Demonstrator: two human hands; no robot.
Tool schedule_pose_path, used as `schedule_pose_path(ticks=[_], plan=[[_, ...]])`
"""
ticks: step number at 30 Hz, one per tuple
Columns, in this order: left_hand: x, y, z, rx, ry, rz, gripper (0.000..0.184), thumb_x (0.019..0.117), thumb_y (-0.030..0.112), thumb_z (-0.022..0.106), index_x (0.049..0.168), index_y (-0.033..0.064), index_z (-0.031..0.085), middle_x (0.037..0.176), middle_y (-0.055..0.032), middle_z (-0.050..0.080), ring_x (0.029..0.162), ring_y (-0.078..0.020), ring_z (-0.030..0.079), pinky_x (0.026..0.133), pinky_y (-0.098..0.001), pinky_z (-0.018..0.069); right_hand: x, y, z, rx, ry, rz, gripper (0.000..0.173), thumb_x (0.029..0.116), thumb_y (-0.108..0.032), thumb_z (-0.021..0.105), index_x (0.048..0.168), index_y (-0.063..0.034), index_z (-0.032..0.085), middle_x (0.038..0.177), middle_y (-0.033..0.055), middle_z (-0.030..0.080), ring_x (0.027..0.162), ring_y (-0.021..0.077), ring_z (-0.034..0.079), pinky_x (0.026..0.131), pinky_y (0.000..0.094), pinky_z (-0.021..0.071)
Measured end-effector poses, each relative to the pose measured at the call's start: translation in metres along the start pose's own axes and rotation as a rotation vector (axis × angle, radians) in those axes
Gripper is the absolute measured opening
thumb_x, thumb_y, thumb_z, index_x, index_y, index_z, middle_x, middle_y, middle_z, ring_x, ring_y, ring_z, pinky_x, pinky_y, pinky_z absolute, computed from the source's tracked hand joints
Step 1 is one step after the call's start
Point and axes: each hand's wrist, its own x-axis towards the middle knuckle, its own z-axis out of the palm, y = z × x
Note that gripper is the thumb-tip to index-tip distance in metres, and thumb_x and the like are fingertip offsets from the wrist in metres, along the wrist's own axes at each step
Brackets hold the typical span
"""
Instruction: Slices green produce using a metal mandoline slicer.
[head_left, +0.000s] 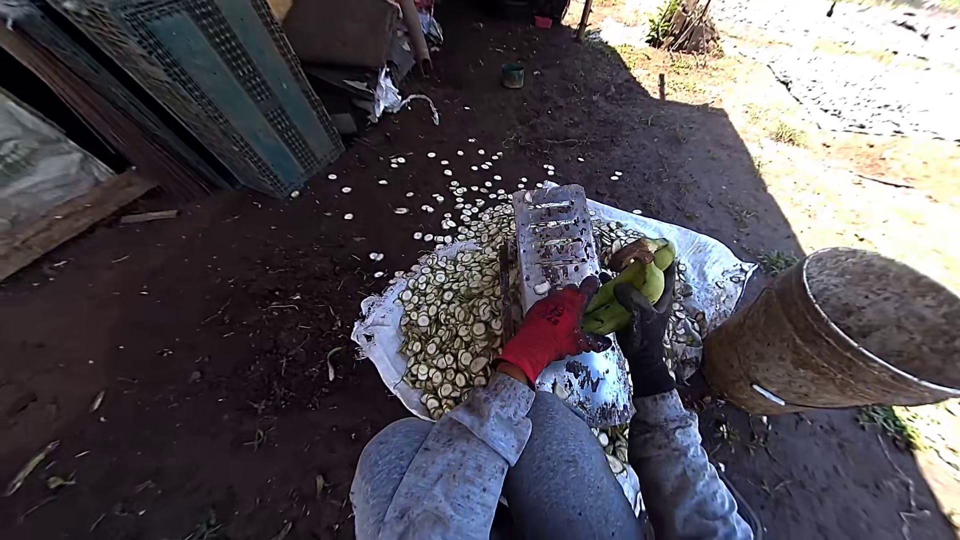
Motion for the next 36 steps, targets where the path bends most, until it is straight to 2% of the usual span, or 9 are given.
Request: schedule_pose_path(ticks=[5,9,12,15,20,25,28,31,36], plan=[[-0.001,-0.024,-0.005,0.150,0.072,-0.010,0.085,0.0753,0.017,0.089,0.151,0.0093,0.050,0.150,-0.0243,0.050,0.135,-0.0447,0.050,0.108,-0.0625,0.0409,0.000,0.013,0.007,-0.427,-0.138,-0.198,0.092,0.0701,-0.006,0.078,0.153,-0.0093,0.038,0.135,0.0100,0.060,0.114,0.0152,0.062,0.094,0.0359,0.0558],[-0.006,-0.057,-0.008,0.011,0.076,-0.262,0.074,0.0903,0.036,0.078,0.154,0.0130,0.047,0.155,-0.0187,0.047,0.141,-0.0394,0.046,0.112,-0.0623,0.0383,-0.026,0.019,-0.038,-0.476,-0.051,-0.124,0.087,0.0698,-0.006,0.077,0.150,-0.0021,0.042,0.133,0.0143,0.062,0.111,0.0155,0.065,0.095,0.0326,0.0565],[0.002,-0.075,0.010,-0.135,0.102,-0.430,0.075,0.0993,0.039,0.066,0.159,0.0058,0.035,0.155,-0.0251,0.044,0.140,-0.0442,0.045,0.111,-0.0645,0.0375,-0.031,0.016,-0.053,-0.582,-0.045,-0.040,0.087,0.0696,-0.010,0.074,0.148,0.0042,0.041,0.131,0.0178,0.061,0.110,0.0144,0.064,0.094,0.0305,0.0553],[0.013,-0.096,0.055,-0.439,0.222,-0.437,0.080,0.1050,0.036,0.058,0.163,0.0009,0.016,0.160,-0.0289,0.035,0.147,-0.0407,0.039,0.120,-0.0543,0.0323,0.032,0.055,-0.029,-0.593,-0.031,-0.031,0.085,0.0696,0.001,0.075,0.149,-0.0032,0.044,0.131,0.0195,0.063,0.109,0.0252,0.065,0.091,0.0441,0.0560],[0.019,-0.102,0.090,-0.488,0.423,-0.444,0.083,0.1022,0.036,0.063,0.163,0.0002,0.018,0.160,-0.0264,0.037,0.147,-0.0362,0.040,0.122,-0.0497,0.0325,0.143,0.094,0.017,-0.646,-0.034,-0.218,0.085,0.0724,-0.002,0.072,0.152,-0.0048,0.041,0.138,0.0204,0.059,0.116,0.0296,0.064,0.094,0.0472,0.0554],[0.025,-0.099,0.102,-0.519,0.552,-0.471,0.079,0.1008,0.039,0.064,0.161,0.0023,0.028,0.155,-0.0238,0.046,0.143,-0.0346,0.047,0.119,-0.0507,0.0362,0.038,0.026,-0.045,-0.716,-0.134,-0.215,0.087,0.0735,-0.005,0.073,0.155,-0.0134,0.041,0.140,0.0122,0.059,0.113,0.0212,0.065,0.092,0.0425,0.0573],[0.030,-0.094,0.112,-0.529,0.663,-0.463,0.073,0.1003,0.041,0.064,0.156,0.0019,0.039,0.151,-0.0216,0.051,0.140,-0.0322,0.051,0.118,-0.0494,0.0384,0.002,0.016,-0.066,-0.763,-0.070,-0.261,0.081,0.0718,-0.010,0.071,0.147,0.0027,0.045,0.132,0.0186,0.062,0.110,0.0144,0.064,0.094,0.0307,0.0550],[0.032,-0.096,0.118,-0.534,0.683,-0.452,0.064,0.1032,0.038,0.059,0.155,0.0033,0.042,0.147,-0.0206,0.055,0.136,-0.0312,0.054,0.116,-0.0489,0.0412,0.065,0.052,-0.032,-0.662,-0.023,-0.393,0.084,0.0699,-0.001,0.071,0.148,0.0027,0.041,0.131,0.0175,0.061,0.108,0.0173,0.065,0.090,0.0331,0.0572],[0.030,-0.103,0.113,-0.525,0.672,-0.450,0.059,0.1067,0.036,0.053,0.156,0.0052,0.041,0.149,-0.0199,0.054,0.138,-0.0297,0.053,0.116,-0.0471,0.0411,0.188,0.104,0.041,-0.689,-0.085,-0.564,0.085,0.0716,0.000,0.071,0.151,0.0023,0.042,0.141,0.0225,0.057,0.128,0.0291,0.059,0.106,0.0403,0.0505]])
